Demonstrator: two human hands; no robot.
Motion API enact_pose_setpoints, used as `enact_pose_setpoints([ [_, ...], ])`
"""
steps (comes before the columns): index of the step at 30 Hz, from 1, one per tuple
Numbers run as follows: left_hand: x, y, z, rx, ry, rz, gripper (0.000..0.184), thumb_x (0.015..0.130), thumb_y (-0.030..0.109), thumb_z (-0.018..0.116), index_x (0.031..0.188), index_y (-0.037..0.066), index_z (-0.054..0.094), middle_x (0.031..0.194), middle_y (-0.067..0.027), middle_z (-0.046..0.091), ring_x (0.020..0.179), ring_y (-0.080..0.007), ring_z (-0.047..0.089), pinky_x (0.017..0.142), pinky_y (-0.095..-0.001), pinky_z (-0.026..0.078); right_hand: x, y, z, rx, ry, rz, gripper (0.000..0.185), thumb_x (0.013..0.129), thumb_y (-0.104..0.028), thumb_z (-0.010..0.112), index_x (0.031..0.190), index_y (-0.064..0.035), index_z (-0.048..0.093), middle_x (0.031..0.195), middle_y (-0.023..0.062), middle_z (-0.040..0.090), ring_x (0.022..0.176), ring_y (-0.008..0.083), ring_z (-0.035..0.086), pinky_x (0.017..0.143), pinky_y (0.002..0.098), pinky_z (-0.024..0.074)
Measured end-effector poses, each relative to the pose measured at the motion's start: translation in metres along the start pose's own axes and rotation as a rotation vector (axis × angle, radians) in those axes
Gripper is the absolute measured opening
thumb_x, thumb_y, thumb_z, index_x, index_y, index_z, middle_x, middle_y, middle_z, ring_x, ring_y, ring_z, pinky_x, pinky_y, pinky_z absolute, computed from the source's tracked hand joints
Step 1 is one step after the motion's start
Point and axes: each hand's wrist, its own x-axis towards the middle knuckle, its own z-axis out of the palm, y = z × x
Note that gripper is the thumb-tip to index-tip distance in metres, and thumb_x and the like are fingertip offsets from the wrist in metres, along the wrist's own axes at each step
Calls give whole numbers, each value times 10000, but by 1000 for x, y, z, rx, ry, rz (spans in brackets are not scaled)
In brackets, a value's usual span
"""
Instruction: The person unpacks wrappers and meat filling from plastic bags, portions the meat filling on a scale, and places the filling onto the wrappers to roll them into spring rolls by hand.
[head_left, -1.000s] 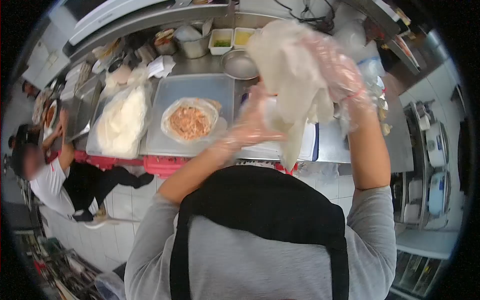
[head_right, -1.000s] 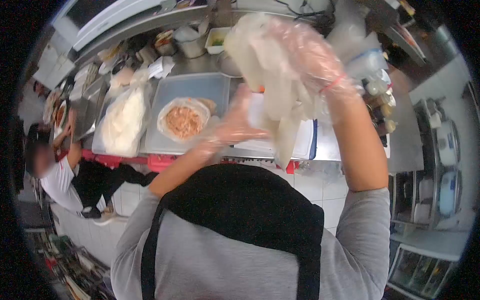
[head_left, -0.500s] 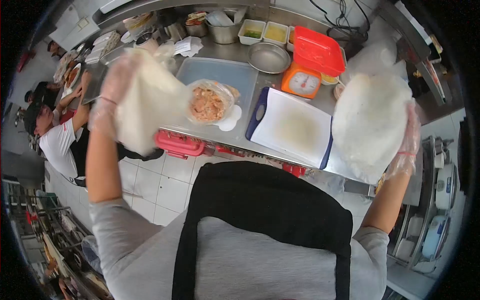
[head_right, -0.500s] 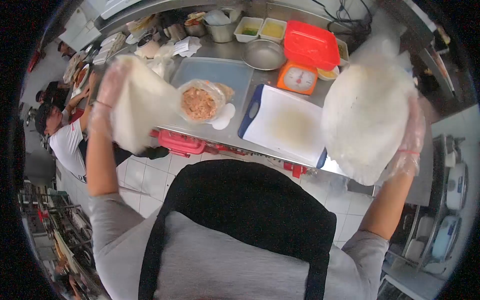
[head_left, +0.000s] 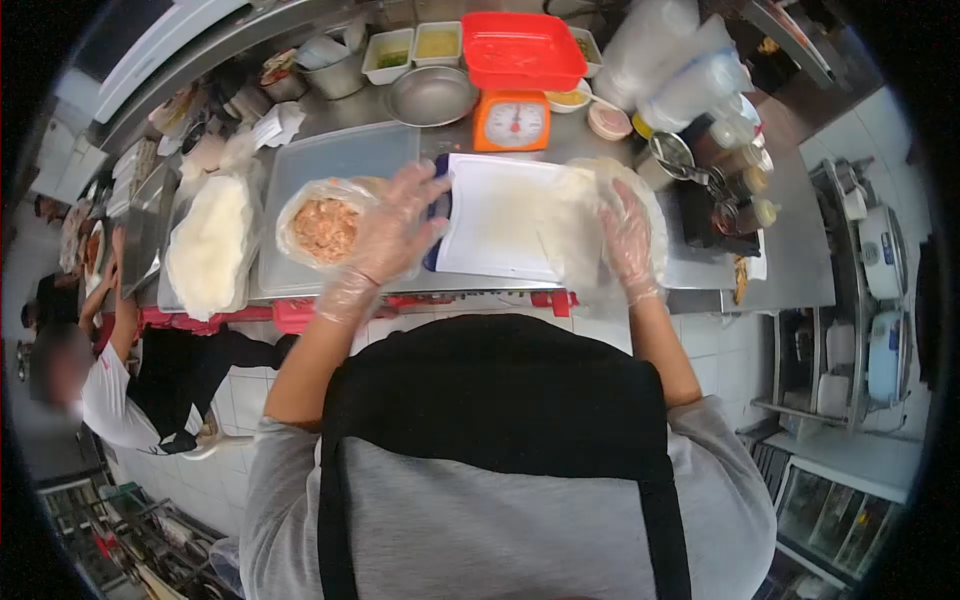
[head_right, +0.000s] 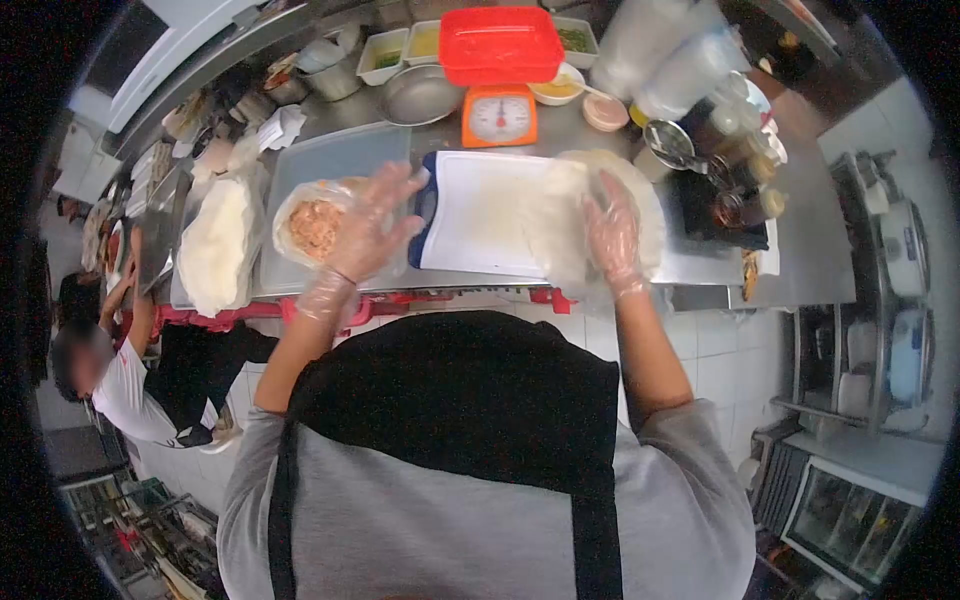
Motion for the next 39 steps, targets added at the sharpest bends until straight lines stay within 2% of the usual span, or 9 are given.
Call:
enact_pose_setpoints([
  [6,18,24,53,-218,-115,12,401,814,119,640,1209,107,578,1294,-130,524,1245,-328,445,1054,-424,343,-56,-87,-16,-76,-172,-19,441,756,-277,698,1079,7,600,1060,208,603,1002,375,557,917,433,434],
  [13,12,12,56,-551,-129,-227,433,813,94,642,1236,107,549,1316,-115,509,1228,-297,469,1033,-409,380,-64,-57,3,-244,-283,-58,265,779,-258,653,796,-2,585,808,183,592,829,369,559,784,473,445],
  [18,43,46,79,-471,-139,203,667,760,73,666,1375,149,420,1397,-119,435,1295,-301,400,1111,-417,292,-37,-55,-19,-135,-474,68,262,777,-250,661,805,-1,586,841,216,597,858,375,568,806,461,450],
  [23,85,50,171,-46,-231,458,407,770,97,637,1173,126,584,1239,-135,576,1268,-324,422,1060,-429,331,-46,-79,-23,-173,-244,-120,327,737,-243,708,951,-19,604,925,210,628,913,381,591,812,442,464],
  [26,114,80,139,-94,-447,294,224,796,131,632,1019,107,625,996,-123,655,1096,-322,551,926,-428,424,-50,-76,-15,-193,-15,3,322,743,-206,693,1010,-41,627,906,211,644,888,375,615,780,435,488],
  [29,140,84,101,-401,-319,249,180,804,163,659,964,93,617,861,-108,643,902,-305,614,785,-411,473,-23,-65,-40,-217,-66,270,306,766,-155,661,1052,-47,642,883,213,656,836,368,637,749,399,511],
  [31,156,78,61,-475,-276,360,211,809,199,688,968,83,613,864,-81,648,832,-246,628,727,-355,490,9,-78,-86,-194,-66,106,278,781,-141,651,1040,-41,649,901,189,672,828,292,658,744,362,510],
  [36,159,59,1,-867,-331,91,202,836,170,647,994,52,604,953,-11,630,919,-114,573,816,-276,460,58,-120,-147,299,-264,236,265,780,-148,678,1009,-16,661,880,75,670,808,116,601,742,287,490],
  [39,150,53,-23,-1043,-328,-51,168,848,137,599,985,41,606,1012,-22,613,963,-99,557,855,-262,448,67,-127,-161,72,-395,204,210,787,-129,683,951,0,666,884,38,579,809,138,561,764,268,459],
])
